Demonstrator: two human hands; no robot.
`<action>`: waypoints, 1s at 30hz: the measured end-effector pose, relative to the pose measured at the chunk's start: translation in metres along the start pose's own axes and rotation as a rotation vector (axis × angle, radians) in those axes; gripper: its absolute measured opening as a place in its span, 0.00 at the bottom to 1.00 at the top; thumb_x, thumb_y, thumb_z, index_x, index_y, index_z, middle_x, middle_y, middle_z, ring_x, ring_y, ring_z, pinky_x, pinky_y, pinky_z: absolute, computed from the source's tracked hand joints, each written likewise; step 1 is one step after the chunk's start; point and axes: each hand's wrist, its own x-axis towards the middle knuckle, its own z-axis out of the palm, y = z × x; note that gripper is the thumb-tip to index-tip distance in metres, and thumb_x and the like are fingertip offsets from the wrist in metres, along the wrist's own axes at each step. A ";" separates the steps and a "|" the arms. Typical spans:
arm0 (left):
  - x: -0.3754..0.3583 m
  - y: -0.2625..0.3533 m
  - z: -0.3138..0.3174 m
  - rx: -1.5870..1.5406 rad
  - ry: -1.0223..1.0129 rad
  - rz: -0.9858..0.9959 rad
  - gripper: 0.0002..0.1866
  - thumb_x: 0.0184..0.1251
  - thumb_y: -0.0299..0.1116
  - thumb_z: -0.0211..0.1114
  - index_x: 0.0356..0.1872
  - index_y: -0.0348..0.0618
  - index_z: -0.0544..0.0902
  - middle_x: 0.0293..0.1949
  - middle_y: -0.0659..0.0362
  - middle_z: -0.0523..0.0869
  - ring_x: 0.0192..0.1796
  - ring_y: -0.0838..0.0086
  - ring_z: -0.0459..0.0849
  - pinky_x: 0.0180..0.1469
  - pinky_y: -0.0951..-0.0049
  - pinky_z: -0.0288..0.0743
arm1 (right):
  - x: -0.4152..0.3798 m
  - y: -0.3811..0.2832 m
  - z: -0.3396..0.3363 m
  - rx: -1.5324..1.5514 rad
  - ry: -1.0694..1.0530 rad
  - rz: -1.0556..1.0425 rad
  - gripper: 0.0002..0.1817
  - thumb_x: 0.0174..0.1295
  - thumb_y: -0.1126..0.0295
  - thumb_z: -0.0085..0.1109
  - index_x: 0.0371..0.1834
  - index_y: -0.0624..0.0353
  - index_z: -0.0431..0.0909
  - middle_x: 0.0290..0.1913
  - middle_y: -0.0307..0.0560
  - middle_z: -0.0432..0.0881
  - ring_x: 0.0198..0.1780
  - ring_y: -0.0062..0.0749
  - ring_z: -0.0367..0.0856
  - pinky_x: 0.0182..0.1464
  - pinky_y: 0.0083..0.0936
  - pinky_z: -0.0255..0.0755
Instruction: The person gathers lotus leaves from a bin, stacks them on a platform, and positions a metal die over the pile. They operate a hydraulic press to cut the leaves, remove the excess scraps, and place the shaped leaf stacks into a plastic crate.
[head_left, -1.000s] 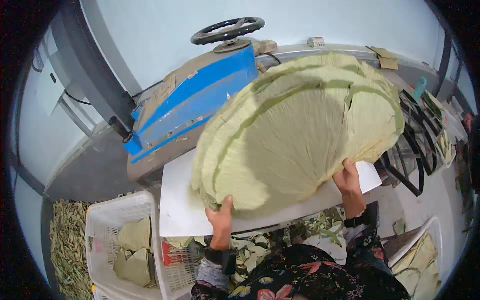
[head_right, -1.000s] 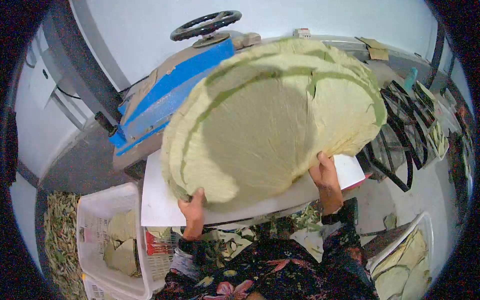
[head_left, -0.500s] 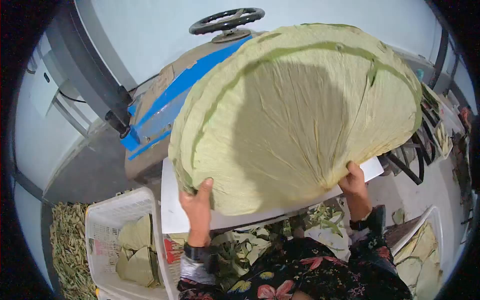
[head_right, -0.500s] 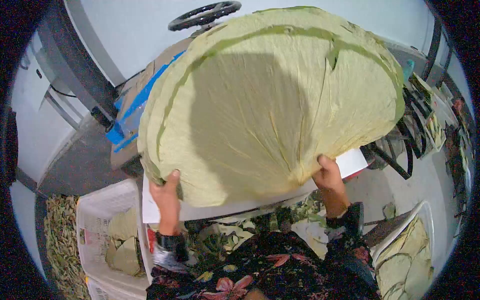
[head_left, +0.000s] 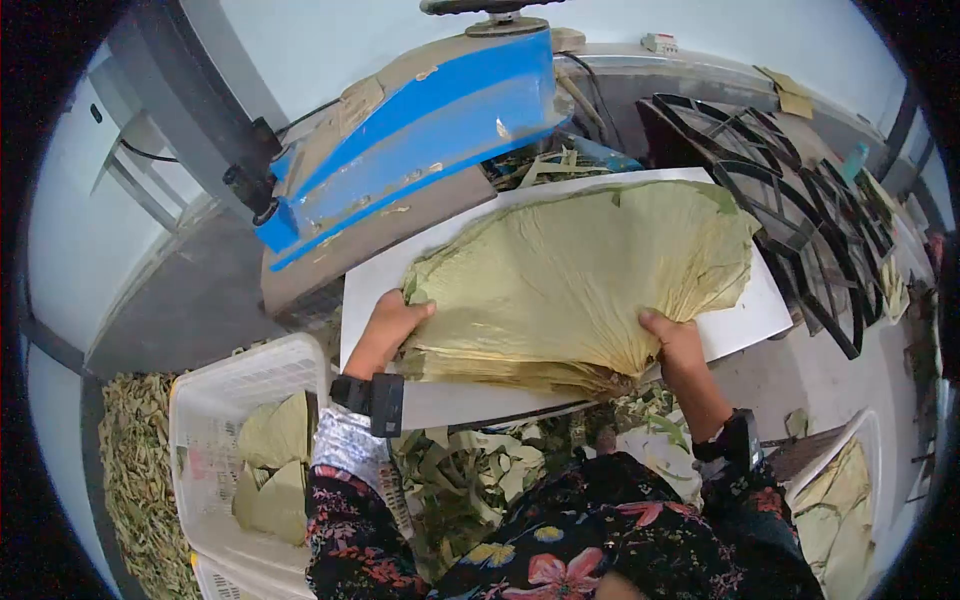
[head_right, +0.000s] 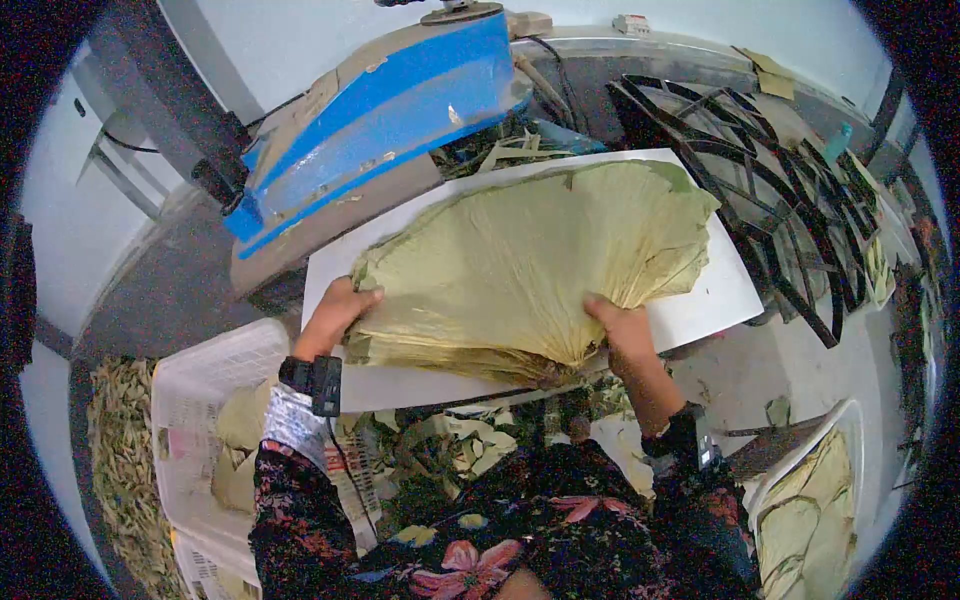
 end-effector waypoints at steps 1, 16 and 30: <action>-0.002 0.012 0.008 0.472 0.194 0.029 0.23 0.57 0.34 0.65 0.49 0.29 0.73 0.44 0.47 0.81 0.44 0.63 0.80 0.46 0.64 0.73 | 0.001 0.001 0.002 -0.003 0.007 -0.006 0.28 0.52 0.73 0.60 0.58 0.67 0.67 0.50 0.50 0.77 0.49 0.39 0.77 0.53 0.33 0.72; -0.055 0.022 0.200 0.935 -0.012 0.872 0.32 0.49 0.57 0.65 0.53 0.50 0.77 0.47 0.55 0.77 0.54 0.57 0.72 0.59 0.44 0.60 | -0.009 -0.008 -0.004 -0.120 -0.014 0.092 0.21 0.52 0.69 0.63 0.48 0.68 0.75 0.43 0.44 0.80 0.42 0.28 0.77 0.44 0.24 0.71; -0.053 0.010 0.205 1.020 -0.033 0.823 0.30 0.48 0.58 0.66 0.48 0.47 0.80 0.53 0.53 0.74 0.60 0.50 0.68 0.63 0.32 0.48 | 0.033 -0.048 -0.094 -1.385 -0.364 -0.923 0.23 0.50 0.57 0.63 0.48 0.57 0.77 0.53 0.52 0.75 0.57 0.47 0.72 0.60 0.40 0.65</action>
